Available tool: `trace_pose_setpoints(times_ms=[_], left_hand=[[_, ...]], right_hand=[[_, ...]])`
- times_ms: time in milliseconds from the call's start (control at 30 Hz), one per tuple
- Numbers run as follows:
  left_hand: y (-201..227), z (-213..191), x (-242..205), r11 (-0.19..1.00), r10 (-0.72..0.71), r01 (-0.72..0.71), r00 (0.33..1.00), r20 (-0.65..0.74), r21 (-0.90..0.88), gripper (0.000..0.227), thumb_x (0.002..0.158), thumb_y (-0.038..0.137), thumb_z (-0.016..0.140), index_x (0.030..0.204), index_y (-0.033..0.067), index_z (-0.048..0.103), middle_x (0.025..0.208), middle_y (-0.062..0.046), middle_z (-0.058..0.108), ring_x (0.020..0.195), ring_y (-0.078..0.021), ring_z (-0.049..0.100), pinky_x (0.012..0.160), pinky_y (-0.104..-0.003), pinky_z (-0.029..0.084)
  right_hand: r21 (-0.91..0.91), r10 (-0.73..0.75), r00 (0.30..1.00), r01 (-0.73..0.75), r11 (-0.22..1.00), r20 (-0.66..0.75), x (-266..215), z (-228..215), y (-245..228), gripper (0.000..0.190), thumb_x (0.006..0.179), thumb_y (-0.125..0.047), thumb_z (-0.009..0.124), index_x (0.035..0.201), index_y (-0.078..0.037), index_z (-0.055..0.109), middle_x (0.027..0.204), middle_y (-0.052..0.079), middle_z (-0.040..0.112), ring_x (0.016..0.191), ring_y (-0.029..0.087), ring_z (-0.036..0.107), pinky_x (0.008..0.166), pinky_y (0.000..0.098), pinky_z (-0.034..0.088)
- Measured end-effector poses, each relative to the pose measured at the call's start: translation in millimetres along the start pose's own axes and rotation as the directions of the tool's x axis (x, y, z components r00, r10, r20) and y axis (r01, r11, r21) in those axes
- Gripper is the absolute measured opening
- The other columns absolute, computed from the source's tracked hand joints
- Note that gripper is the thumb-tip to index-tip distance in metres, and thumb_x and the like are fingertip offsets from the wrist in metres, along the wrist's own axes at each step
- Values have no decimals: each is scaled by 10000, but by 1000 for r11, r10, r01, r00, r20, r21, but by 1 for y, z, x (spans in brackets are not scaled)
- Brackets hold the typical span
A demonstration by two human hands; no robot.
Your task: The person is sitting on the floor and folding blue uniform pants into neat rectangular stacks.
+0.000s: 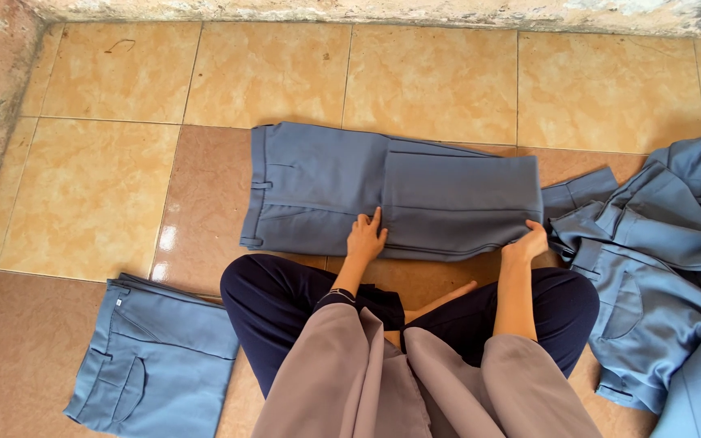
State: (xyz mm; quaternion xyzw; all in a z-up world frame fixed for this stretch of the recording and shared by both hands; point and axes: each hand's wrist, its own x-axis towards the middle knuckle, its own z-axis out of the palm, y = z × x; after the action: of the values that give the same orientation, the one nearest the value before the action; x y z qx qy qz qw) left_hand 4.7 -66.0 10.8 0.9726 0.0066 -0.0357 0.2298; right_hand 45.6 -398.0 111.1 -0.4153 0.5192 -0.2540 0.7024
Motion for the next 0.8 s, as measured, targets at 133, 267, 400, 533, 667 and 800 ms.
trace_pose_setpoints(times_ms=[133,267,400,533,667,800], left_hand=[[24,10,1,1000,7,-5,997,78,-28,670,940,440,596,1553,221,439,1130,-119,472,1020,-385,621,799,-496,625],[41,11,2,998,-4,13,991,133,-69,688,972,445,567,1588,205,378,1147,-117,453,1047,-361,621,814,-448,614],[65,-10,7,957,-171,195,977,128,-213,831,949,469,605,1620,108,272,1261,-207,488,1172,-423,593,904,-519,559],[106,-22,8,943,-190,143,973,-132,-301,683,921,500,628,1484,148,468,1235,-189,561,1146,-429,610,902,-551,528],[138,-33,20,610,-209,296,955,211,-735,620,965,663,575,1265,123,636,1142,-198,692,1150,-399,650,964,-474,528],[115,16,38,527,-311,422,904,295,-738,437,887,436,709,1234,182,632,982,-78,760,990,-274,725,809,-418,571]], right_hand=[[52,-78,996,79,996,-35,-14,2,-26,542,660,-109,795,1139,-67,546,1177,144,523,1145,295,552,967,496,376],[-82,-433,844,479,874,318,14,0,0,173,811,-90,769,959,-177,746,904,-9,672,854,78,566,818,261,457],[-128,-369,625,605,786,687,-25,12,10,274,867,-65,831,1122,-108,741,964,53,692,940,141,591,855,323,514],[-218,-291,427,809,545,856,-49,7,28,557,820,-99,838,1358,-114,694,964,178,697,896,247,642,783,409,539],[-251,-31,321,794,554,947,-92,7,28,297,844,-6,748,1066,-91,570,1063,131,747,949,282,726,818,381,585],[-249,41,275,787,564,961,-93,4,23,279,846,-8,740,976,-112,516,1065,119,760,976,260,732,821,367,585]])
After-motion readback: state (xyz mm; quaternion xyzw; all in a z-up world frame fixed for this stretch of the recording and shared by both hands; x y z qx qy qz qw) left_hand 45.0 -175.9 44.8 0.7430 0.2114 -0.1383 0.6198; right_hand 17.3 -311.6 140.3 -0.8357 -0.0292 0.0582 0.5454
